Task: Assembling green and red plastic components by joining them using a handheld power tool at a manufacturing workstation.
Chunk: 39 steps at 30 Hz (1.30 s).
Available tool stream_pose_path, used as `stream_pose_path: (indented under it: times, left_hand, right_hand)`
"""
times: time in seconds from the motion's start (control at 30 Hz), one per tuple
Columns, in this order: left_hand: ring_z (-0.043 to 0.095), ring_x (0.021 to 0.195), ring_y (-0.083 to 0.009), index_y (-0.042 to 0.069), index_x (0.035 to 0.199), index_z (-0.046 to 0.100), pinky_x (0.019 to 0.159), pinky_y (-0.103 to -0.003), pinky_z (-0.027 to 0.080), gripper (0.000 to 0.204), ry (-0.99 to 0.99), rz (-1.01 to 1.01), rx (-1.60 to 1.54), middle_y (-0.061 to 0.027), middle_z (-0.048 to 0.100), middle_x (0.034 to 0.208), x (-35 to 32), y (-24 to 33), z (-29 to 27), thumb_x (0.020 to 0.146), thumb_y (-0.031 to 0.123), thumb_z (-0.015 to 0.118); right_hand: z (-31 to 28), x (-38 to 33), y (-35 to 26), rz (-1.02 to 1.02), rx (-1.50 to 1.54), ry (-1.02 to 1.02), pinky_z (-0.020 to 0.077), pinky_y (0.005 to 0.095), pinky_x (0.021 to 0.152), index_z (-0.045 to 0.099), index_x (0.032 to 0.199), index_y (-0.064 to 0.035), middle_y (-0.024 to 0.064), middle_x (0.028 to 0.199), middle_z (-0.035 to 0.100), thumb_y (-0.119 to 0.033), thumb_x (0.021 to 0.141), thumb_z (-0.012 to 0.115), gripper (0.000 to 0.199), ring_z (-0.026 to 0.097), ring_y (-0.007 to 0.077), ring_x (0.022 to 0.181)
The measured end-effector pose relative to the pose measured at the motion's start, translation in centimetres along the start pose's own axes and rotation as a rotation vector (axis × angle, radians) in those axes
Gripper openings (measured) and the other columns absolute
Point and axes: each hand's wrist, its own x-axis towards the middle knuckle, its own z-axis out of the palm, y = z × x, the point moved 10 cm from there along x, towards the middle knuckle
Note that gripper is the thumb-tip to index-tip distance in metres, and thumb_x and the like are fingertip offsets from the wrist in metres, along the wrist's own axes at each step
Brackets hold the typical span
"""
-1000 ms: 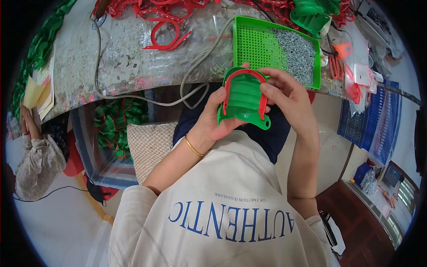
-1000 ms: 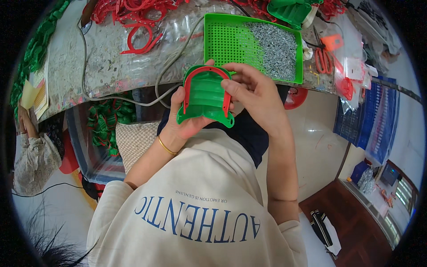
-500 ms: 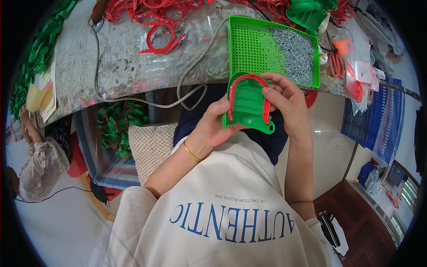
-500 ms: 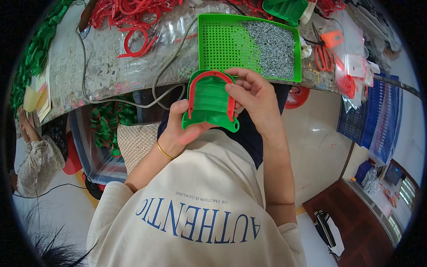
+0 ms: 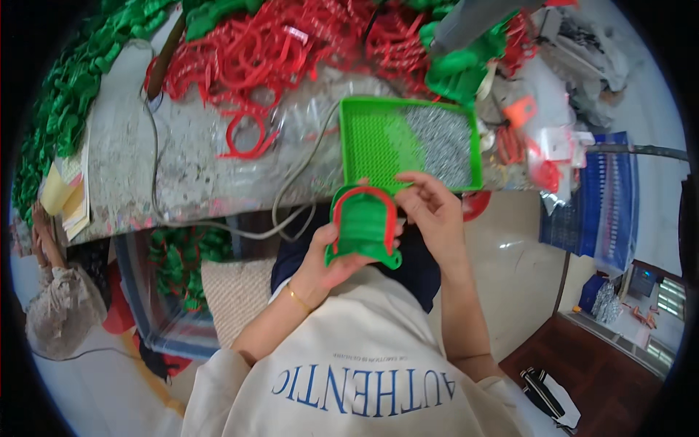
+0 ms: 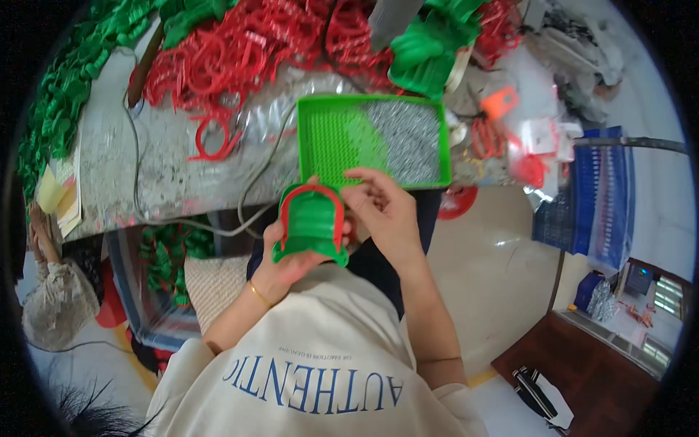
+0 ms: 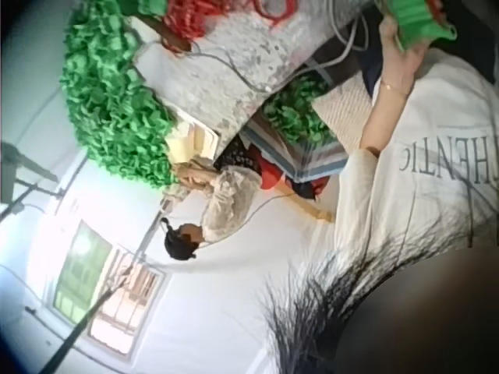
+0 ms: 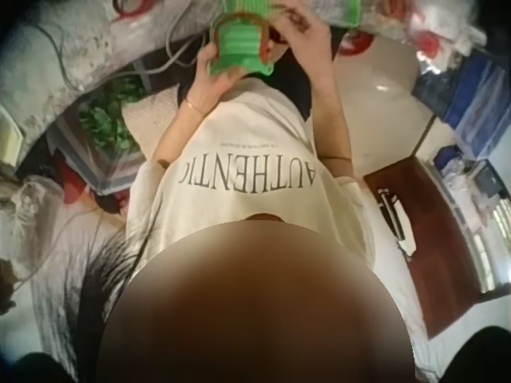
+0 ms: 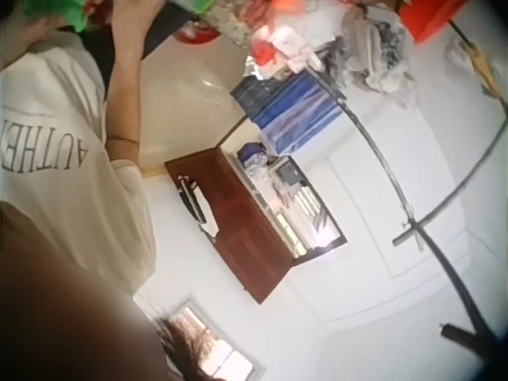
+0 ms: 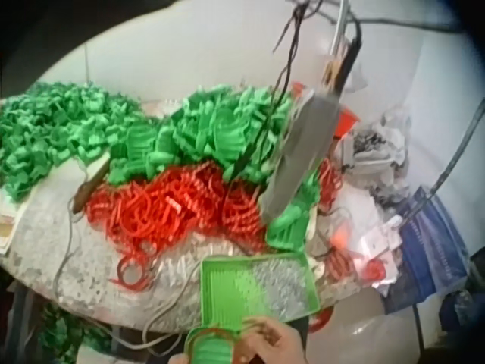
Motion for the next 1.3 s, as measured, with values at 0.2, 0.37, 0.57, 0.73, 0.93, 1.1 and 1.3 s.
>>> stream_pose_path:
  times: [0.2, 0.37, 0.57, 0.73, 0.93, 1.1, 1.3]
  left_hand:
    - [0.049, 0.115, -0.0419, 0.027, 0.142, 0.032, 0.096, -0.054, 0.043, 0.084, -0.031, -0.02, -0.003, -0.022, 0.048, 0.128, 0.0, 0.1, 0.3, 0.071, 0.035, 0.075]
    - [0.047, 0.117, -0.0393, 0.025, 0.143, 0.031, 0.096, -0.054, 0.042, 0.081, -0.102, -0.089, 0.028, -0.0238, 0.047, 0.126, 1.2, -0.6, 1.8, 0.074, 0.04, 0.071]
    - [0.052, 0.117, -0.0371, -0.003, 0.134, 0.038, 0.099, -0.048, 0.044, 0.073, -0.155, -0.057, -0.011, -0.0266, 0.047, 0.129, 2.0, 0.0, 2.3, 0.082, 0.043, 0.06]
    - [0.054, 0.115, -0.0348, 0.0, 0.135, 0.039, 0.094, -0.049, 0.048, 0.071, -0.134, -0.055, -0.013, -0.0261, 0.049, 0.128, 2.4, 0.0, 2.1, 0.084, 0.046, 0.058]
    - [0.054, 0.113, -0.0344, 0.0, 0.134, 0.04, 0.093, -0.048, 0.049, 0.071, -0.108, -0.05, -0.076, -0.0256, 0.049, 0.127, 3.3, 0.1, 1.8, 0.084, 0.047, 0.058]
    - [0.053, 0.112, -0.0385, -0.001, 0.136, 0.035, 0.091, -0.05, 0.049, 0.079, -0.079, -0.044, -0.086, -0.0283, 0.046, 0.128, 3.7, -0.1, 1.3, 0.081, 0.049, 0.063]
    - [0.054, 0.112, -0.0363, 0.0, 0.136, 0.037, 0.093, -0.049, 0.048, 0.075, -0.087, -0.038, -0.069, -0.027, 0.047, 0.129, 3.7, 0.0, 1.1, 0.083, 0.049, 0.059]
  right_hand:
    - [-6.7, 3.6, -15.8, -0.78, -0.213, 0.52, 0.042, 0.0332, 0.095, 0.043, 0.13, 0.0027, 0.0133, 0.124, 0.055, -0.018, 0.093, 0.055, 0.044, 0.053, 0.0195, 0.112]
    - [-6.8, 15.6, -20.0, -0.529, -0.103, -0.192, 0.044, 0.0346, 0.093, 0.039, 0.136, -0.0055, 0.0134, 0.122, 0.055, -0.019, 0.087, 0.065, 0.057, 0.055, 0.0215, 0.109]
    - [1.3, 10.6, -20.0, -0.531, 0.044, -0.934, 0.0436, 0.0302, 0.072, 0.048, 0.124, -0.0084, 0.0045, 0.088, 0.052, -0.046, 0.077, 0.071, 0.064, 0.053, 0.0152, 0.079]
    - [3.5, 5.5, -19.7, -0.508, 0.213, -0.888, 0.0464, 0.0322, 0.065, 0.052, 0.103, -0.0077, 0.0043, 0.072, 0.052, -0.035, 0.079, 0.071, 0.042, 0.054, 0.0161, 0.063]
    - [-0.4, 6.7, -16.5, -0.572, 0.157, 0.059, 0.0413, 0.029, 0.051, 0.053, 0.099, 0.0024, 0.0045, 0.06, 0.048, -0.003, 0.083, 0.059, 0.018, 0.048, 0.0138, 0.052]
    - [-1.4, 9.7, -12.0, -0.605, 0.216, 0.167, 0.042, 0.0278, 0.054, 0.053, 0.097, 0.001, 0.0025, 0.065, 0.048, 0.002, 0.085, 0.057, 0.012, 0.047, 0.0105, 0.054]
    - [-0.9, 11.7, -9.4, -0.624, 0.22, 0.181, 0.0426, 0.0276, 0.053, 0.053, 0.094, 0.0006, 0.0023, 0.065, 0.05, 0.002, 0.085, 0.057, 0.01, 0.047, 0.011, 0.053]
